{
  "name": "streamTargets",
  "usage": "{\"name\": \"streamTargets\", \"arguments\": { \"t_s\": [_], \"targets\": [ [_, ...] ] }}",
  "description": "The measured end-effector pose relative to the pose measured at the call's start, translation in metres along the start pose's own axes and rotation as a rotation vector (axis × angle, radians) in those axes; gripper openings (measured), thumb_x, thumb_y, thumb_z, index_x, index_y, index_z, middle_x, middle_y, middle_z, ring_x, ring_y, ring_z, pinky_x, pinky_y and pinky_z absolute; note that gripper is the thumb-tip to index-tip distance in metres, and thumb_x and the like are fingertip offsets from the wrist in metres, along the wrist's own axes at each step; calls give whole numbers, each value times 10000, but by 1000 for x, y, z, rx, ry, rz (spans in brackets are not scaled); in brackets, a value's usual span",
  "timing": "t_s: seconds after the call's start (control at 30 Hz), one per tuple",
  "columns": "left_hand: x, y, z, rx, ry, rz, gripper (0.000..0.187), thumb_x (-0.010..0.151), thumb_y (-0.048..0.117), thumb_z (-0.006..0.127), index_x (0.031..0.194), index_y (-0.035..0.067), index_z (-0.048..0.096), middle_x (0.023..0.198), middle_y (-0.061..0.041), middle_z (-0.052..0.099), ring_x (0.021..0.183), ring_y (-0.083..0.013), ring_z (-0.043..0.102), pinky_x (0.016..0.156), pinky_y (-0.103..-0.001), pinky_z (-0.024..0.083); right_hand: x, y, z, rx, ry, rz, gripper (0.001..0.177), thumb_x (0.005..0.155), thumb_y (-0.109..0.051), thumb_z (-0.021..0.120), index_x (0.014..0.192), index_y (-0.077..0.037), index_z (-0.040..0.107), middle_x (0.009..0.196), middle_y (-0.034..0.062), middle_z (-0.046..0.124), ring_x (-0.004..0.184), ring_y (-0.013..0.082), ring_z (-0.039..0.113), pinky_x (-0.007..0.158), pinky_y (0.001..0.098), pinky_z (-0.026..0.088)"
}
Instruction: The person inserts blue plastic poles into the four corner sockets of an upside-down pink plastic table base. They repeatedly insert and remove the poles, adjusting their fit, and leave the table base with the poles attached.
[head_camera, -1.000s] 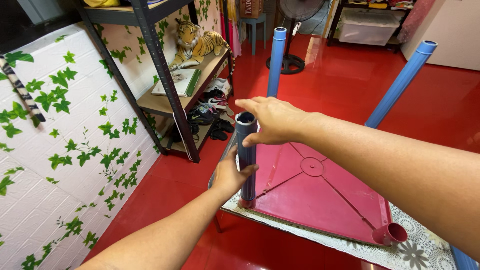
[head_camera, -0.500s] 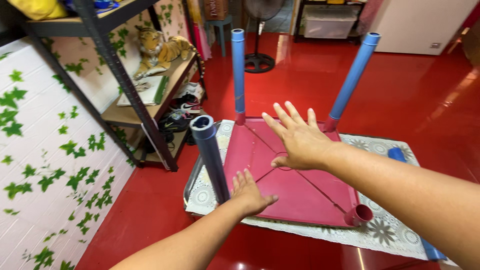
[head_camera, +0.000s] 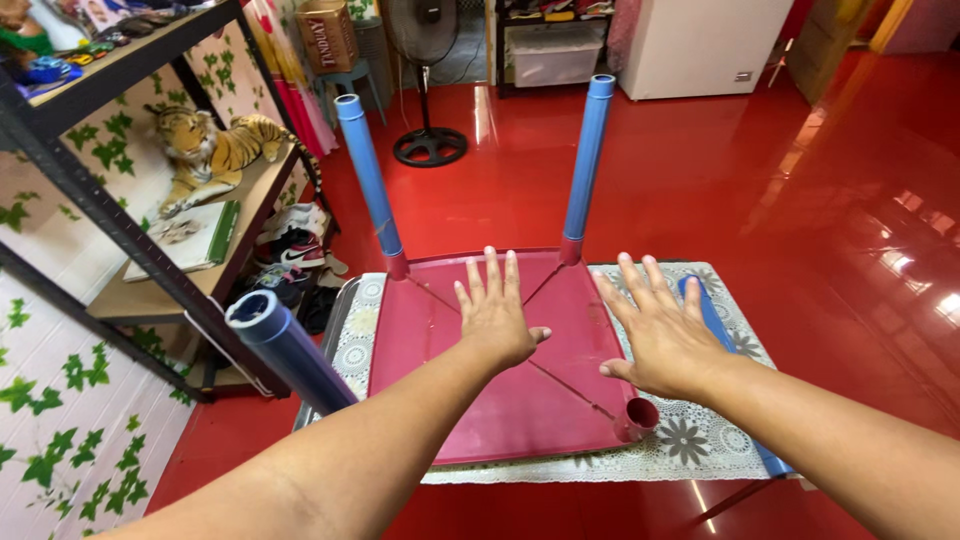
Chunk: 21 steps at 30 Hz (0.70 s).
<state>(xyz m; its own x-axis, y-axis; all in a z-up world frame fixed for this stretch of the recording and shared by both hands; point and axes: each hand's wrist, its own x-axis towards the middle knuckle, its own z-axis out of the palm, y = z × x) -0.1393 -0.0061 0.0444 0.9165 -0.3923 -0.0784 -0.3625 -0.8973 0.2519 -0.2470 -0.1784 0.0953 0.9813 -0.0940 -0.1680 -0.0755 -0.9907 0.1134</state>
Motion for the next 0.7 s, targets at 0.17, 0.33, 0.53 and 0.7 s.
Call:
{"name": "streamTargets", "arguments": {
  "t_s": [0.17,0.33,0.53,0.7],
  "targets": [
    [12,45,6,28,-9,81,1257,833,542,782,1628,131,-101,1700,-171,-174,1557,-421,-173,1244,-609,-14,-12,49,26,47,-25,99,1177,813,-546,798,1612,-304,-33,1698,97,-123,1568,333,-99,1219,657,57],
    [22,83,24,51,-25,158,1263,822,546,786,1626,141,-100,1698,-170,-181,1555,-424,-172,1234,-627,-14,-26,92,58,69,-67,187,1178,813,-560,793,1610,-317,-40,1706,98,-132,1572,331,-94,1224,656,48],
    [29,111,44,63,-39,212,1259,818,558,786,1635,160,-85,1700,-181,-164,1552,-440,-163,1230,-642,1,-39,129,82,104,-106,284,1152,843,-547,767,1619,-309,-51,1713,80,-126,1581,321,-99,1231,653,49],
    [37,137,54,123,-92,224,1257,820,577,776,1634,163,-87,1700,-185,-169,1556,-435,-173,1234,-639,-4,-45,148,91,136,-161,340,1146,862,-542,756,1616,-332,-81,1709,62,-168,1577,298,-130,1244,634,11]
  ]
}}
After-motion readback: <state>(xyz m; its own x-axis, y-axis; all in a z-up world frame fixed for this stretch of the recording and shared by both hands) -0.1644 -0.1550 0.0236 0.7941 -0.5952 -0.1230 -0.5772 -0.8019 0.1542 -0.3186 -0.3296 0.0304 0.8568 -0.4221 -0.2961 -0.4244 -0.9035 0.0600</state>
